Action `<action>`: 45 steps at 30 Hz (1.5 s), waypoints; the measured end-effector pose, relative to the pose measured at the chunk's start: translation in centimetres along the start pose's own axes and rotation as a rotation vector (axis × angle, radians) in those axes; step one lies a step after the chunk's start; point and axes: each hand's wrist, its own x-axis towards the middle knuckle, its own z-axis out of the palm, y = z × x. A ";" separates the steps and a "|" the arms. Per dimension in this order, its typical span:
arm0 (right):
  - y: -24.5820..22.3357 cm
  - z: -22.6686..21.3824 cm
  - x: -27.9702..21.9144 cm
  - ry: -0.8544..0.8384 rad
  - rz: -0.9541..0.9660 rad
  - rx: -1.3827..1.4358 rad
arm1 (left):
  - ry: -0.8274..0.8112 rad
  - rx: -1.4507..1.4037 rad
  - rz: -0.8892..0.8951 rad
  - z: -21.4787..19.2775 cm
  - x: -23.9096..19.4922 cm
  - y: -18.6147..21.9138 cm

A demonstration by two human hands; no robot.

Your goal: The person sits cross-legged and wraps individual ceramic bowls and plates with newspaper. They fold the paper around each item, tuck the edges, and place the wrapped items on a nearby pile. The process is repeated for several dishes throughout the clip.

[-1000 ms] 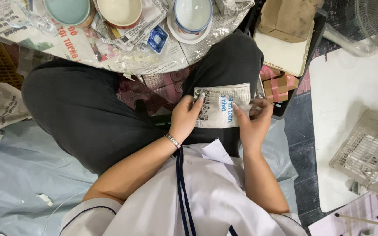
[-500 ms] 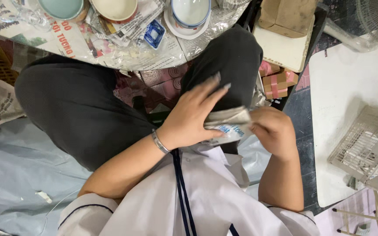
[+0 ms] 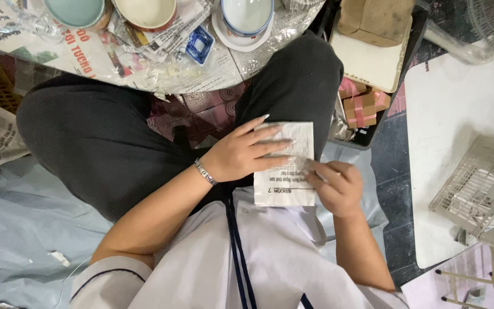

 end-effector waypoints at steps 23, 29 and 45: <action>-1.8 4.7 2.7 0.080 1.159 0.737 | 0.158 -0.763 -0.995 3.7 -2.7 0.1; -0.8 7.6 7.6 0.224 0.706 1.100 | 0.177 -1.119 -0.939 -2.6 -4.1 -2.6; 0.1 20.1 27.8 -0.123 0.293 0.498 | 0.929 -1.094 -0.935 -8.1 -7.7 -16.0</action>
